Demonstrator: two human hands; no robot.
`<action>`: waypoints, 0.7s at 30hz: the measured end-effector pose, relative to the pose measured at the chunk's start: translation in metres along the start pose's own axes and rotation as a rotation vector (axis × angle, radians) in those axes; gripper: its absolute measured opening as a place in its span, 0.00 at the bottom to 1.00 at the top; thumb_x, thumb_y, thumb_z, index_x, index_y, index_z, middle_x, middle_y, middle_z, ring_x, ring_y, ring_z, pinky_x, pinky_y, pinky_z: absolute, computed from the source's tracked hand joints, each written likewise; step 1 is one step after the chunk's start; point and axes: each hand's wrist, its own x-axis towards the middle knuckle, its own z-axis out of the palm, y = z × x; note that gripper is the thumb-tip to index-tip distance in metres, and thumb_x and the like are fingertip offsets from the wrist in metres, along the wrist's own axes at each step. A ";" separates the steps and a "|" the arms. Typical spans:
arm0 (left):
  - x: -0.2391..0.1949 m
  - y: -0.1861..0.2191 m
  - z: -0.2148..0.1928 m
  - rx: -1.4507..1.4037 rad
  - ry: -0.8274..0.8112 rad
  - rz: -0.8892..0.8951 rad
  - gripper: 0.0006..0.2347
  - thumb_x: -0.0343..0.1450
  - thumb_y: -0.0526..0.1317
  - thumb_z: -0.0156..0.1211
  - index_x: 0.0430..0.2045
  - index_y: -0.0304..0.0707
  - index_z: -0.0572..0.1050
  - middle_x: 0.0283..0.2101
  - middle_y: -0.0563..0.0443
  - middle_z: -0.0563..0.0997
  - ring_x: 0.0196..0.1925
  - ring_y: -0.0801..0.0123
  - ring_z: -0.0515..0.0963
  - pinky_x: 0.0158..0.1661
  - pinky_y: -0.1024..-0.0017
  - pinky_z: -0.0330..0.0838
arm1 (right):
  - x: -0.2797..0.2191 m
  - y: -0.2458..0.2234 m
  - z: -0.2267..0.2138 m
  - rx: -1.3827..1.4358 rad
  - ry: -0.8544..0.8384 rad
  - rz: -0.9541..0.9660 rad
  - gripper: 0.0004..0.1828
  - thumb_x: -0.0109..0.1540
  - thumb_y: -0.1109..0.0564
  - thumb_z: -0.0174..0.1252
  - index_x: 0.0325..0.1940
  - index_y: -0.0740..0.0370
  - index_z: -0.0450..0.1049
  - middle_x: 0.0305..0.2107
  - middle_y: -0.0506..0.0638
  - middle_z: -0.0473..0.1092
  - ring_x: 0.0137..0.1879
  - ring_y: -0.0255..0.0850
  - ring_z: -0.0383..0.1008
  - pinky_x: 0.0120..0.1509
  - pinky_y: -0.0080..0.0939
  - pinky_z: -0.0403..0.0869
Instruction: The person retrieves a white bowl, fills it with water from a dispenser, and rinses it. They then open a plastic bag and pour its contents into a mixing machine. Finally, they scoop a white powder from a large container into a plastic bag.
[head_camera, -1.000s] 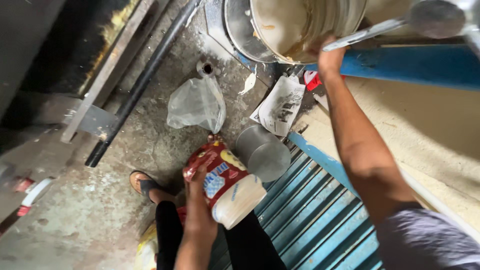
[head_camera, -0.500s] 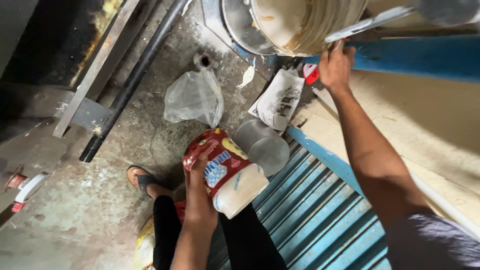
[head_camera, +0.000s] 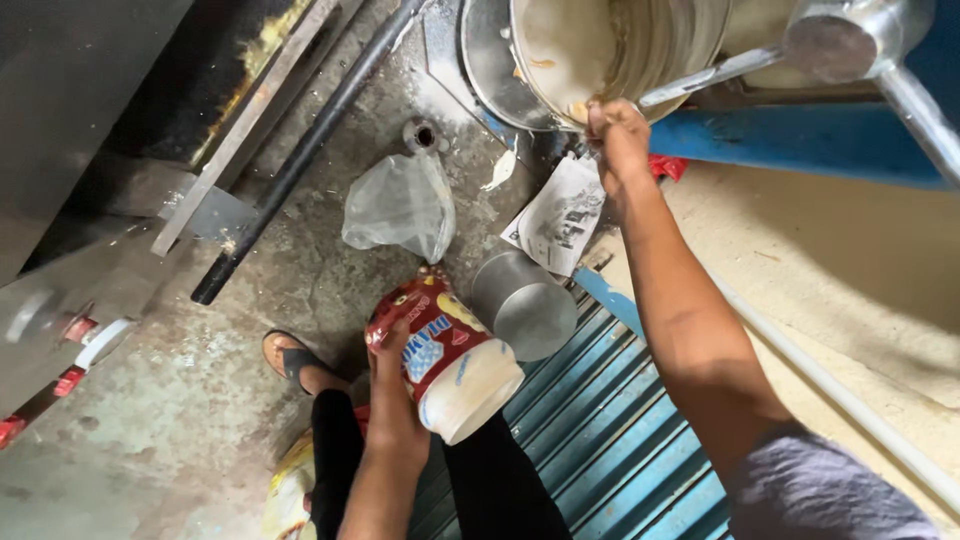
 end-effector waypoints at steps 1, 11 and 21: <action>0.000 0.003 0.001 0.009 -0.022 0.012 0.27 0.69 0.51 0.58 0.62 0.38 0.69 0.55 0.44 0.81 0.55 0.58 0.82 0.55 0.59 0.76 | -0.005 -0.009 0.000 0.055 -0.065 -0.067 0.07 0.71 0.66 0.66 0.40 0.63 0.75 0.33 0.51 0.72 0.34 0.37 0.69 0.36 0.37 0.67; 0.004 0.000 0.010 0.019 -0.023 0.090 0.26 0.70 0.49 0.57 0.62 0.41 0.67 0.56 0.45 0.79 0.55 0.58 0.81 0.54 0.59 0.76 | -0.047 -0.065 0.001 0.290 0.046 0.147 0.06 0.66 0.66 0.58 0.40 0.59 0.79 0.37 0.46 0.76 0.45 0.35 0.75 0.54 0.39 0.75; 0.012 -0.011 0.020 0.034 0.099 0.079 0.24 0.70 0.46 0.56 0.62 0.42 0.65 0.57 0.46 0.78 0.55 0.61 0.80 0.54 0.61 0.76 | -0.029 -0.107 -0.005 0.222 -0.045 0.069 0.07 0.65 0.56 0.62 0.33 0.60 0.74 0.28 0.50 0.71 0.38 0.40 0.72 0.47 0.39 0.71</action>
